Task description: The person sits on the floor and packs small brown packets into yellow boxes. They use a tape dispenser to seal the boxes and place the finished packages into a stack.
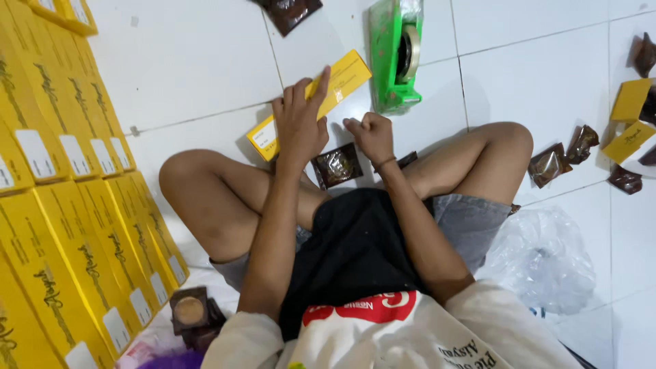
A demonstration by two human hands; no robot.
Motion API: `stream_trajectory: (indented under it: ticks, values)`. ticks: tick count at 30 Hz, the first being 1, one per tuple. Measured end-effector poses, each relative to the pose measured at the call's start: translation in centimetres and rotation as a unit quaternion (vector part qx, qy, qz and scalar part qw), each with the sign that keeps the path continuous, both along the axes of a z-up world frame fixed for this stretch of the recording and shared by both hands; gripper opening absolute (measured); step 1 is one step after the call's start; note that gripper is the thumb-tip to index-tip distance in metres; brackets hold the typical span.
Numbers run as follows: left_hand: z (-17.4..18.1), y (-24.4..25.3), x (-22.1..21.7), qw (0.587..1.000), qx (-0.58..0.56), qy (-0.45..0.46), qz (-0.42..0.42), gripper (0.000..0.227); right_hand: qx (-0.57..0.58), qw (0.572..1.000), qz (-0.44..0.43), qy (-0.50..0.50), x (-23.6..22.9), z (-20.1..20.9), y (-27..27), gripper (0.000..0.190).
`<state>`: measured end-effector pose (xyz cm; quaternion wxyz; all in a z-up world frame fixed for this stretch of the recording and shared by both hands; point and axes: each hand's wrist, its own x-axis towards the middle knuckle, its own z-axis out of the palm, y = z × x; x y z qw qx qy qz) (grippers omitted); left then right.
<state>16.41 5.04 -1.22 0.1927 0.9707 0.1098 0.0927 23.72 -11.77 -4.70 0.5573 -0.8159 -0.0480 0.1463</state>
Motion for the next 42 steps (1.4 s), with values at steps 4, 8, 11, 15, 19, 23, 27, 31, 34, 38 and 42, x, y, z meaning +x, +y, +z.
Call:
stream_trajectory:
  ticks: [4,8,11,15,19,23,27,31,34,38,42]
  values:
    - [-1.5,-0.1,0.3,0.998,-0.018,-0.038,-0.035,0.072,0.092,0.952,-0.148,-0.253,1.6,3.3,-2.3,0.034]
    - [-0.6,-1.0,0.7,1.0,-0.012,0.004,-0.018,0.075,-0.051,0.946,-0.179,-0.266,5.2,1.7,-5.3,0.006]
    - [-0.6,-0.5,0.5,0.996,-0.068,-0.058,0.026,0.078,0.006,0.988,-0.148,-0.054,5.8,1.8,-6.0,0.025]
    - [-1.2,2.4,-1.9,0.993,-0.105,0.032,0.042,0.087,-0.115,0.975,-0.113,-0.154,3.0,-1.3,-7.6,0.02]
    - [-2.2,2.7,-1.5,0.987,-0.116,0.097,0.06,0.094,-0.037,0.996,0.019,-0.079,1.1,-2.4,-6.7,0.019]
    - [-2.3,1.5,-0.3,0.992,-0.094,0.049,0.069,0.096,0.073,0.994,0.073,-0.047,-1.0,1.0,-1.9,0.017]
    - [-2.6,1.4,0.3,0.99,-0.102,0.02,0.1,0.094,0.089,0.986,0.141,-0.021,-1.0,5.1,2.1,0.013]
    - [-2.8,1.2,-0.1,0.989,-0.109,0.023,0.094,0.104,0.186,0.963,0.104,-0.162,-2.2,11.5,4.6,0.018]
    - [-1.1,1.8,0.5,0.977,-0.134,0.147,0.076,0.121,0.3,0.944,0.077,-0.113,-3.1,12.6,5.6,0.029]
    - [-0.6,2.1,-0.8,0.99,-0.11,0.089,0.015,0.113,0.11,0.993,0.032,-0.008,-2.3,2.0,5.0,0.054]
    - [-1.1,2.7,-0.4,0.985,-0.159,0.058,0.045,0.108,-0.006,0.997,0.041,-0.072,-0.5,0.1,0.6,0.053]
